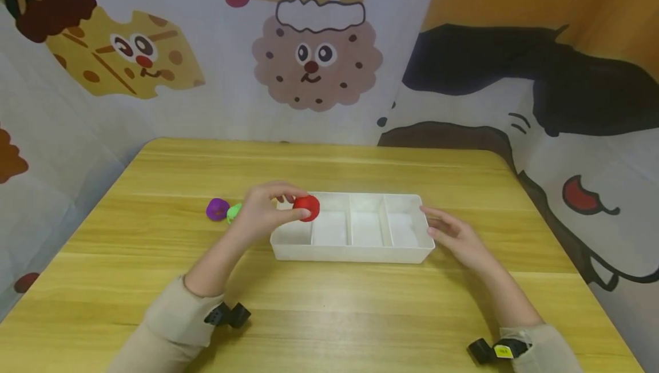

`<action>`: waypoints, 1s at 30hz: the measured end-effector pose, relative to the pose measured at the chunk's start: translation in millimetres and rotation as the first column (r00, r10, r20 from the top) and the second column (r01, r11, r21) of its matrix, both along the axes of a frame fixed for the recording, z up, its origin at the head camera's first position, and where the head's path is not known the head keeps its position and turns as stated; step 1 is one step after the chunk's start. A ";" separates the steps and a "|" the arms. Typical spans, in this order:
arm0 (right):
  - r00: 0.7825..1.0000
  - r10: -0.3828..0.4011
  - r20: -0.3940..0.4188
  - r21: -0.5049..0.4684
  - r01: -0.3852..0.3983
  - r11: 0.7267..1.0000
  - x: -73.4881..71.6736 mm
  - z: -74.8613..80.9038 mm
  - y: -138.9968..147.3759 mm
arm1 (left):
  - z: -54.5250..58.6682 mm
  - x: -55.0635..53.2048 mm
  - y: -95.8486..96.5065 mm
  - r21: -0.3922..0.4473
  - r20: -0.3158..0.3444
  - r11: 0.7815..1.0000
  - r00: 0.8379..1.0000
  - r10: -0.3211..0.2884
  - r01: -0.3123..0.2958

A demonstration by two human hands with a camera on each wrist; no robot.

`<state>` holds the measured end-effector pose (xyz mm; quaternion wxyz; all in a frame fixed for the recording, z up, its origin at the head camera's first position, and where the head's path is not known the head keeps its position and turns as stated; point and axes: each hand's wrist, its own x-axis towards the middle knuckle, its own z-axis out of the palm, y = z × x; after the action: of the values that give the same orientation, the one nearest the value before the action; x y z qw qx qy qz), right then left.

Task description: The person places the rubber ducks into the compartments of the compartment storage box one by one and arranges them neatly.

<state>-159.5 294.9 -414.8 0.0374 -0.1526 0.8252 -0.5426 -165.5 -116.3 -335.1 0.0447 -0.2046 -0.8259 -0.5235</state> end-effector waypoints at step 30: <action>1.000 0.021 -0.011 -0.054 -0.021 0.998 0.0 -3.0 -0.4 | 4.8 -22.5 93.9 -0.065 0.080 0.978 0.978 -0.191 0.197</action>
<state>-159.5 294.4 -417.8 0.0345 -0.1651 0.8089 -0.5633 -188.0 -22.4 -330.3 -0.0446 -0.2663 -0.8217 -0.5019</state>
